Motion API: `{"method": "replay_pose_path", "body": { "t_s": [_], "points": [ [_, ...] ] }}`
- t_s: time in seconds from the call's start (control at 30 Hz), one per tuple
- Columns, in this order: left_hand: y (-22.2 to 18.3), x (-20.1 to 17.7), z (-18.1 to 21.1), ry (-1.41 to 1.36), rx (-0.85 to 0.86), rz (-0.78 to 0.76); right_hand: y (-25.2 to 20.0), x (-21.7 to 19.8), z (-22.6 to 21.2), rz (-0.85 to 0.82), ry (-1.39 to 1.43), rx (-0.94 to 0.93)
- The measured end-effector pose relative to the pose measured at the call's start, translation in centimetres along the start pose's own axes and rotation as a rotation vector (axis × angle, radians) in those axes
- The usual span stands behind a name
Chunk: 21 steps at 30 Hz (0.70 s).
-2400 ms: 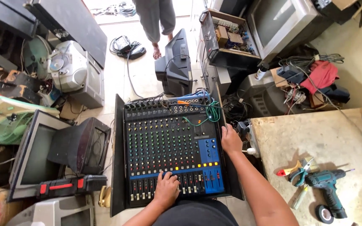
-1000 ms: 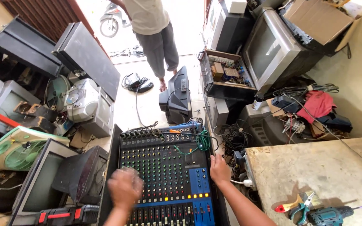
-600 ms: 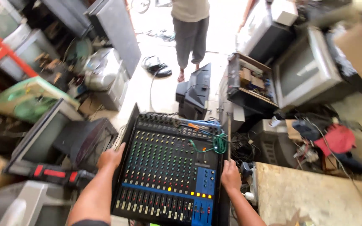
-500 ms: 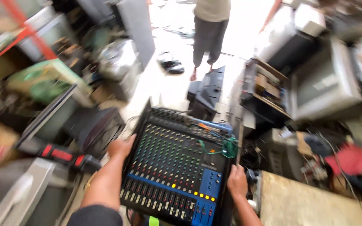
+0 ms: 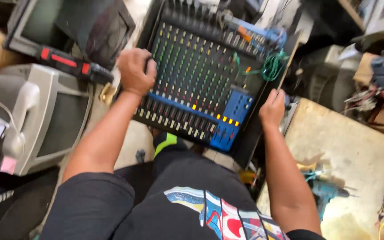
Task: A person is seen repairing an audio mixer in a workshop. They start by adjusting the faders and knobs on the control panel, then they use a hand tool to trim or adjust the side frame of the device.
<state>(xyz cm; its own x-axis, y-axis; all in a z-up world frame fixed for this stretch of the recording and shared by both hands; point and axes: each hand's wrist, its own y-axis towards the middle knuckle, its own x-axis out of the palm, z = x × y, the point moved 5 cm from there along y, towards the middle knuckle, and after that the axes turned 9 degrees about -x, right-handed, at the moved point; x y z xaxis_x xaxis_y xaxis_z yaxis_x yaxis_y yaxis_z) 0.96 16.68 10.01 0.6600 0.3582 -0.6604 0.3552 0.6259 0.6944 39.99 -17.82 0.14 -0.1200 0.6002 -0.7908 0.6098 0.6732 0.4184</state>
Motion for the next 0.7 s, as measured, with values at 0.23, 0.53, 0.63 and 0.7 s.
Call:
{"method": "replay_pose_path", "body": {
  "t_s": [0.23, 0.53, 0.63, 0.7],
  "points": [
    [-13.9, -2.8, 10.3, -0.326, 0.299, -0.340, 0.4, 0.2, 0.4, -0.046, 0.000, 0.175],
    [-17.4, -1.9, 11.2, -0.113, 0.363, -0.643, 0.9, -0.7, -1.1, -0.048, 0.057, 0.247],
    [-17.7, -1.7, 11.5, -0.088, 0.389, -0.624, 0.7, -1.5, -2.4, -0.042, 0.064, 0.265],
    [-17.4, -1.7, 12.0, -0.088, 0.425, -0.575, 1.1, -2.5, -3.6, -0.004, 0.079, 0.261]
  ]
}}
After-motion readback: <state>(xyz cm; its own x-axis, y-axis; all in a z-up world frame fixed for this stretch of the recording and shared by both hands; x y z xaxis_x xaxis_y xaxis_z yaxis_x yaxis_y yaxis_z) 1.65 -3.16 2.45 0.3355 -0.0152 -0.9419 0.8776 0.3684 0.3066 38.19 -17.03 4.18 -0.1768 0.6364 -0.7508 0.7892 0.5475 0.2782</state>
